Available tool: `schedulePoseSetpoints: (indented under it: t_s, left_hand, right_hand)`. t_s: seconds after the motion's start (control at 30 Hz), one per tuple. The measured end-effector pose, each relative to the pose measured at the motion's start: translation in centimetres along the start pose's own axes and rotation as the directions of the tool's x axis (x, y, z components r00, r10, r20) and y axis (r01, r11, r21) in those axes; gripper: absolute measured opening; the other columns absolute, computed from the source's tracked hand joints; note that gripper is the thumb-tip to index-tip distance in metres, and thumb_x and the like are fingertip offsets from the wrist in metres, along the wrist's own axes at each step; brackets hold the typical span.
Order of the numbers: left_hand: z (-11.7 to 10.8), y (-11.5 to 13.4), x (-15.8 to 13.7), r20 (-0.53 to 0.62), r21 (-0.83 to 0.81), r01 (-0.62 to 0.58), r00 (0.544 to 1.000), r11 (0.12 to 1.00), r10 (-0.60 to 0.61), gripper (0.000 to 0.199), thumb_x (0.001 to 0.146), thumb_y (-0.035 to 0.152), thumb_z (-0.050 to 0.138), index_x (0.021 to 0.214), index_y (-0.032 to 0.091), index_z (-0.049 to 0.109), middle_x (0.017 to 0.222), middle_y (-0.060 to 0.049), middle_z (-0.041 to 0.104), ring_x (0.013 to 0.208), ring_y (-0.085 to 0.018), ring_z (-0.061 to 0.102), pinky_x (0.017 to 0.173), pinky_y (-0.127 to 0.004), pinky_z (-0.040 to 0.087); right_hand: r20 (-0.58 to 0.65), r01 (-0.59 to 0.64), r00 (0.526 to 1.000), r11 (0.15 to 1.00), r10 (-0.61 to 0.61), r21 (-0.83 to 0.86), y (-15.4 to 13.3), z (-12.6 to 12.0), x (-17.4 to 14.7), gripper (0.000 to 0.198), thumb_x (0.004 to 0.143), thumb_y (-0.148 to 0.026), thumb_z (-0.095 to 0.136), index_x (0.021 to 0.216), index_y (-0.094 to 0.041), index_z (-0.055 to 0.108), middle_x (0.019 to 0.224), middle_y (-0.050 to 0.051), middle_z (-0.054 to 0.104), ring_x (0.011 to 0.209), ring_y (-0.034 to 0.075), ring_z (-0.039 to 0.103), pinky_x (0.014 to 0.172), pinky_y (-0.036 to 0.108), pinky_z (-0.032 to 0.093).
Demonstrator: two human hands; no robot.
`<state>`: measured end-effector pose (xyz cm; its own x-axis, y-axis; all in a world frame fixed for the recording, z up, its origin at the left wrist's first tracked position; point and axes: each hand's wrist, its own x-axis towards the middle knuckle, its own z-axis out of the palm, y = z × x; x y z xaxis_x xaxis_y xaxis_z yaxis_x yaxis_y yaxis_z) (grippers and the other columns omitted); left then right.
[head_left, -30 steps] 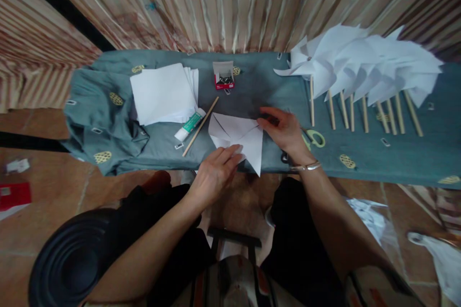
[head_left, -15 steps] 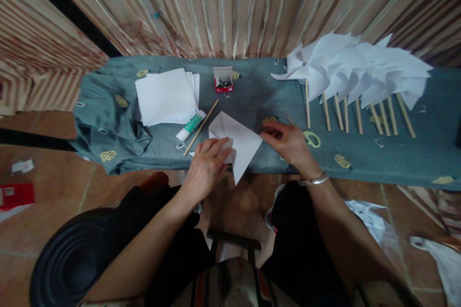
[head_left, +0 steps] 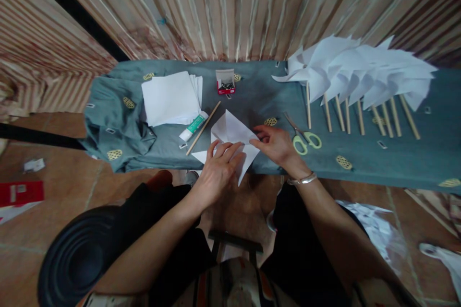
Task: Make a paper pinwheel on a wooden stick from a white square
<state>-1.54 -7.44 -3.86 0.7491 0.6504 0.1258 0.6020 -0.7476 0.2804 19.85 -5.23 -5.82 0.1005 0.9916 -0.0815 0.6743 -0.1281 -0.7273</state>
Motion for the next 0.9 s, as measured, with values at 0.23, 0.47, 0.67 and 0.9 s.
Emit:
schedulePoseSetpoints:
  t_s: [0.23, 0.47, 0.67, 0.9]
  left_hand:
    - [-0.2, 0.5, 0.7, -0.094, 0.025, 0.033, 0.995, 0.999, -0.031, 0.05, 0.083, 0.005, 0.048, 0.132, 0.017, 0.052, 0.143, -0.013, 0.053, 0.135, -0.03, 0.041, 0.114, -0.059, 0.023]
    - [1.0, 1.6, 2.0, -0.147, -0.014, -0.056, 0.988, 0.998, 0.053, 0.04, 0.086, 0.02, 0.062, 0.125, 0.013, 0.055, 0.129, -0.014, 0.062, 0.117, -0.029, 0.053, 0.101, -0.049, 0.042]
    - [1.6, 1.4, 2.8, -0.101, 0.025, -0.01, 0.995, 1.0, 0.013, 0.031, 0.088, 0.02, 0.06, 0.117, 0.011, 0.058, 0.115, -0.013, 0.066, 0.099, -0.027, 0.059, 0.081, -0.04, 0.049]
    - [1.7, 1.2, 2.5, -0.074, -0.057, 0.03, 0.997, 0.998, -0.034, 0.018, 0.095, 0.021, 0.049, 0.103, 0.015, 0.064, 0.097, -0.007, 0.069, 0.088, -0.02, 0.062, 0.077, -0.032, 0.052]
  right_hand:
    - [-0.187, -0.086, 0.969, 0.931, 0.16, 0.354, 2.4, -1.6, -0.5, 0.034, 0.07, -0.036, 0.07, 0.098, -0.016, 0.071, 0.082, 0.007, 0.075, 0.073, 0.021, 0.071, 0.067, 0.033, 0.056]
    - [-0.066, -0.171, 0.976, 0.911, 0.21, 0.375, 2.0, -2.5, -3.3, 0.037, 0.073, -0.037, 0.064, 0.103, -0.015, 0.065, 0.066, 0.002, 0.072, 0.047, 0.016, 0.062, 0.046, 0.026, 0.049]
    - [0.048, -0.128, 0.991, 0.974, 0.121, 0.188, 1.5, -2.8, -5.0, 0.033, 0.08, -0.034, 0.062, 0.109, -0.017, 0.063, 0.063, 0.001, 0.072, 0.056, 0.019, 0.068, 0.055, 0.029, 0.051]
    - [-0.148, 0.163, 0.973, 0.982, -0.175, -0.091, 1.1, -3.8, -5.7, 0.022, 0.084, -0.023, 0.058, 0.101, -0.019, 0.071, 0.099, 0.01, 0.075, 0.092, 0.026, 0.07, 0.083, 0.041, 0.054]
